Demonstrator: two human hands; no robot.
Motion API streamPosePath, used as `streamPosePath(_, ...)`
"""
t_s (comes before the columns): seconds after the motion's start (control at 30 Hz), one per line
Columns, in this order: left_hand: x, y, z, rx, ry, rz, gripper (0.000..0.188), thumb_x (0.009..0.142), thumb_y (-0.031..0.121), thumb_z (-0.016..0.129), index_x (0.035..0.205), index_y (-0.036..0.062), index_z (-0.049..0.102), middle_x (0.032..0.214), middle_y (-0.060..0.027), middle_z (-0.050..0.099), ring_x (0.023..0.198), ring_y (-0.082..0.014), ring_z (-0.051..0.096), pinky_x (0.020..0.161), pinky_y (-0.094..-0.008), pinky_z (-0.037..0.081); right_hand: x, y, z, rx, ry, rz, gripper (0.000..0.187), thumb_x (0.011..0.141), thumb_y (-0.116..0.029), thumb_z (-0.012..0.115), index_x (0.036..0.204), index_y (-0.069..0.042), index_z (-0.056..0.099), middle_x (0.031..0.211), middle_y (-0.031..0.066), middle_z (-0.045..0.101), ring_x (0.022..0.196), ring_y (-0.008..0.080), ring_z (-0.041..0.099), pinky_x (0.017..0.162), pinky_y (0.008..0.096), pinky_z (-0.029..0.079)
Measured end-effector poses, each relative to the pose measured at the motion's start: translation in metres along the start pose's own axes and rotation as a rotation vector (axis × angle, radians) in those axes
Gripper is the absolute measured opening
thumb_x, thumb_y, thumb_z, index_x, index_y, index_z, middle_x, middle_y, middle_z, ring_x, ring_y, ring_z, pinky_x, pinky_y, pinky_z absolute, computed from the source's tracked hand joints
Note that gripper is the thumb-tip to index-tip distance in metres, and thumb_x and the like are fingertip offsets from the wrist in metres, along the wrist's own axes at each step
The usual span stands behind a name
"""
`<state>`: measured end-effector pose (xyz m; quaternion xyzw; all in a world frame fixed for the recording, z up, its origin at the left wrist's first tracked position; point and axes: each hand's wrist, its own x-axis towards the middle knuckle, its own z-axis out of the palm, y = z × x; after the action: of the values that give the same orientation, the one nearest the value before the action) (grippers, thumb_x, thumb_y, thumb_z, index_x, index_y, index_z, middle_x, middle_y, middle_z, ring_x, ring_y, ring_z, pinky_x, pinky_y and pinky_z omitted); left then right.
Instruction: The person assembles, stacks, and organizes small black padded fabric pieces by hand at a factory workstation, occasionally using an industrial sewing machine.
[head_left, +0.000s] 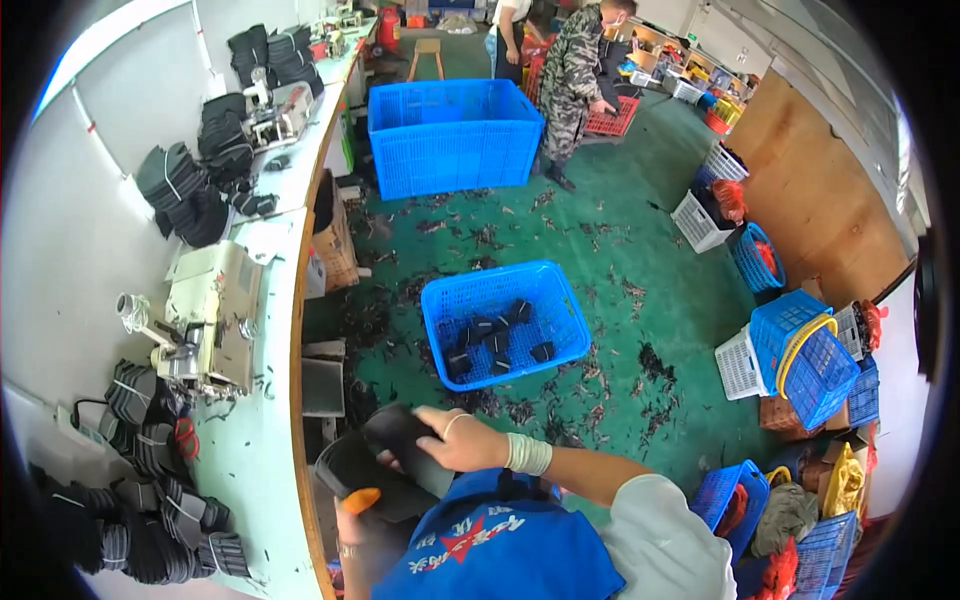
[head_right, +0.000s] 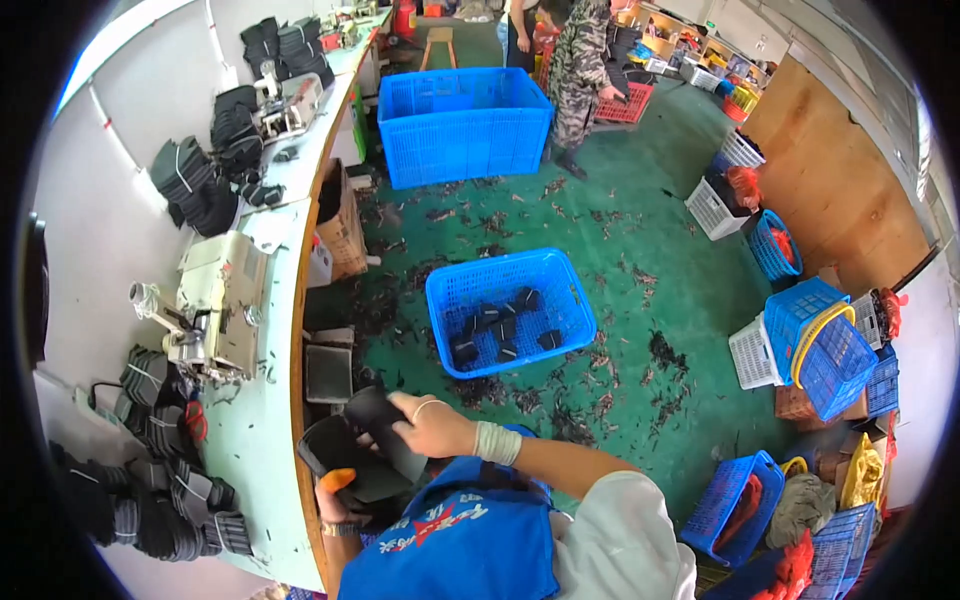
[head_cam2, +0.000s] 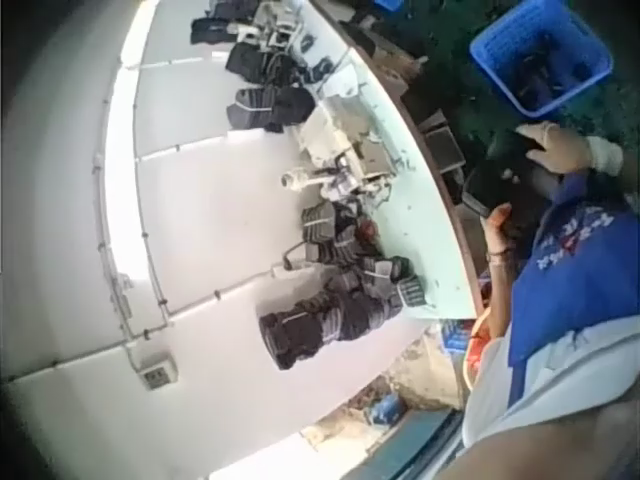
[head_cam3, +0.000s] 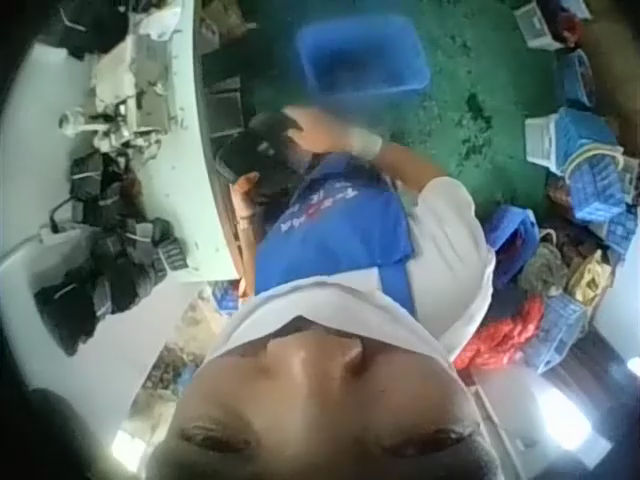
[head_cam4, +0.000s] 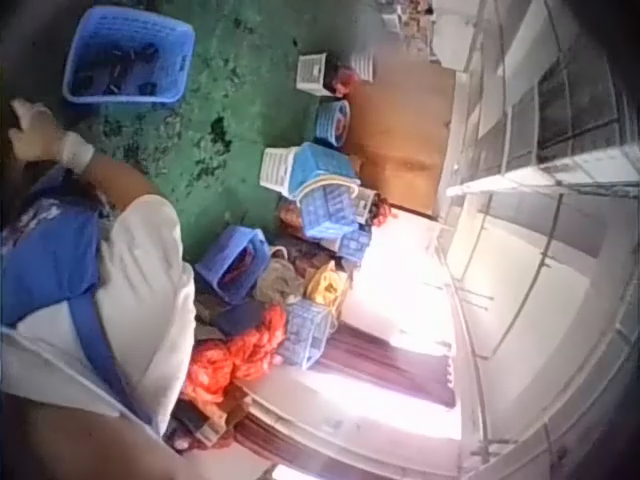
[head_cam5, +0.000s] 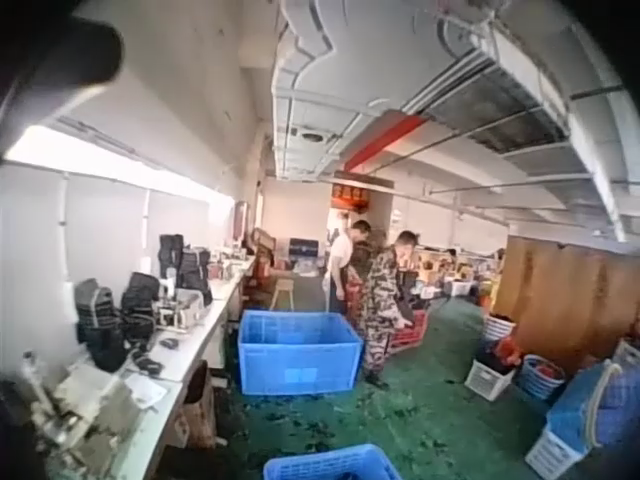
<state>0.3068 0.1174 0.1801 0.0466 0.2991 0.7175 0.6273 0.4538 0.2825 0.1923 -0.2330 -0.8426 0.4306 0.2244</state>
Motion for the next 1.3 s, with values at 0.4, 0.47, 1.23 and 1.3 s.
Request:
streamPosePath(0.4, 0.084, -0.048, 0.066, 0.437, 0.203, 0.334, 0.034, 0.090, 0.011, 0.057, 0.120, 0.0055, 0.045, 0.105, -0.0030, 0.053, 0.092, -0.0129, 0.054, 0.074, -0.0276, 0.047, -0.005, 0.003, -0.056, 0.325, -0.102, 0.106, 0.049, 0.085, -0.041, 0.061, 0.107, 0.003, 0.063, 0.099, 0.0229, 0.065, 0.092, 0.0337, 0.064, 0.081, 0.0357, 0.049)
streamPosePath(0.47, 0.089, -0.063, 0.083, 0.605, 0.224, 0.317, 0.038, 0.095, 0.013, 0.050, 0.131, 0.0051, 0.041, 0.116, -0.0036, 0.053, 0.098, -0.0135, 0.053, 0.081, -0.0282, 0.046, -0.003, 0.003, -0.088, 0.280, -0.131, 0.138, 0.053, 0.082, -0.043, 0.064, 0.106, 0.004, 0.063, 0.097, 0.0248, 0.065, 0.090, 0.0337, 0.065, 0.080, 0.0358, 0.050)
streamPosePath(1.23, 0.078, -0.136, 0.101, -0.042, 0.320, 0.304, 0.053, 0.091, 0.056, 0.044, 0.122, 0.0131, 0.054, 0.113, -0.0070, 0.061, 0.103, -0.0221, 0.058, 0.089, -0.0354, 0.047, -0.038, 0.009, -0.153, -0.093, -0.126, 0.134, 0.056, 0.079, -0.054, 0.061, 0.097, -0.002, 0.068, 0.083, 0.0234, 0.062, 0.079, 0.0360, 0.062, 0.070, 0.0419, 0.050)
streamPosePath(1.3, 0.071, -0.140, 0.082, 0.040, 0.193, 0.312, 0.048, 0.093, 0.047, 0.045, 0.124, 0.0121, 0.054, 0.114, -0.0085, 0.062, 0.104, -0.0216, 0.058, 0.092, -0.0353, 0.046, -0.044, 0.017, -0.146, -0.177, -0.072, 0.050, 0.059, 0.077, -0.054, 0.064, 0.099, 0.001, 0.066, 0.087, 0.0240, 0.061, 0.080, 0.0366, 0.062, 0.069, 0.0406, 0.050)
